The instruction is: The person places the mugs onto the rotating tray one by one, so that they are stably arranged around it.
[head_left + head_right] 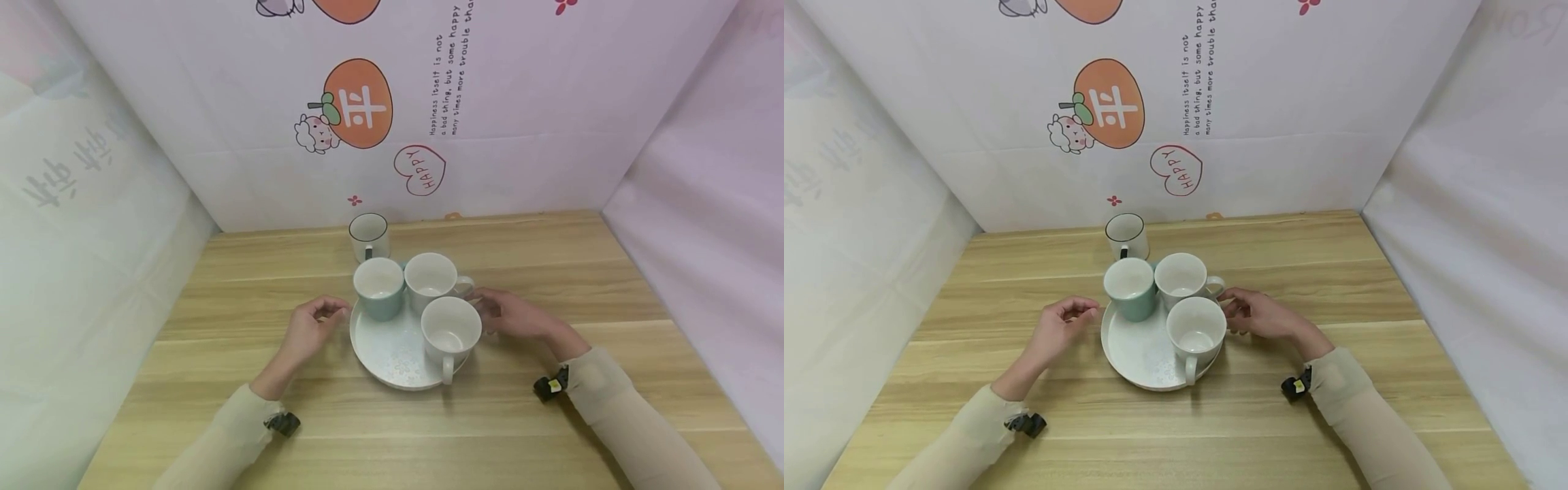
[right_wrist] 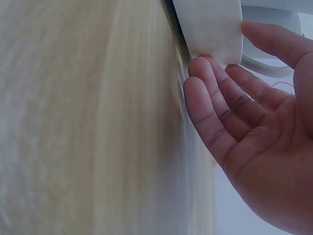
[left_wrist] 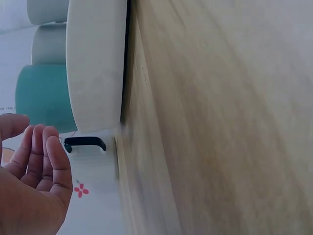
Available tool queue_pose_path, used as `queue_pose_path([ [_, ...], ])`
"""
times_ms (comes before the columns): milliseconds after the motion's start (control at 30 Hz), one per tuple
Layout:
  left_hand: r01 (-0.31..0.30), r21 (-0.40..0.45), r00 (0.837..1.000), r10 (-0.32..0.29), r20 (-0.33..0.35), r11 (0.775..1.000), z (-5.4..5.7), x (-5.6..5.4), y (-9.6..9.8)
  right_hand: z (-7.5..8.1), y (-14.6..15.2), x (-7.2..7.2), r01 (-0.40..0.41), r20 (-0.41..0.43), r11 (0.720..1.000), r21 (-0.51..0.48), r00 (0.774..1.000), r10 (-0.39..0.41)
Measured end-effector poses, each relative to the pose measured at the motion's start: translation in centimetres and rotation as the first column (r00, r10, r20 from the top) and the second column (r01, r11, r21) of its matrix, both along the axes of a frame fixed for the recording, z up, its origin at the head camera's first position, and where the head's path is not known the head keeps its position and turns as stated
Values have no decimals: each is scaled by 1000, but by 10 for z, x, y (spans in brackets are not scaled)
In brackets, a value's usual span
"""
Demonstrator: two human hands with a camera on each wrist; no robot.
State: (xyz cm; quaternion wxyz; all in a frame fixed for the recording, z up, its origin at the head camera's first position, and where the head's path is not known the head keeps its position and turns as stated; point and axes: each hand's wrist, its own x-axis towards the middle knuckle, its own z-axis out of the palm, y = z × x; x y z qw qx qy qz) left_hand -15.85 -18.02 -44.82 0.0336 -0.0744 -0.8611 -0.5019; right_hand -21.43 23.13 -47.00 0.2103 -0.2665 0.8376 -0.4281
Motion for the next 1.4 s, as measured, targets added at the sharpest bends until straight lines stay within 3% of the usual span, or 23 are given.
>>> queue_pose_path([
  [367, -27, 39, 999, 25, 39, 999, -6, -24, -11, 0, -1, -1, -6, 3, 1000, -5, 1000, 6],
  [800, -70, 130, 985, 48, 165, 989, -5, -45, -14, 0, 0, 0, -11, -3, 1000, -7, 1000, 11],
  [1400, -90, 127, 977, 63, 202, 988, -7, -72, -12, 2, -1, 2, -14, -11, 1000, -4, 1000, 14],
])
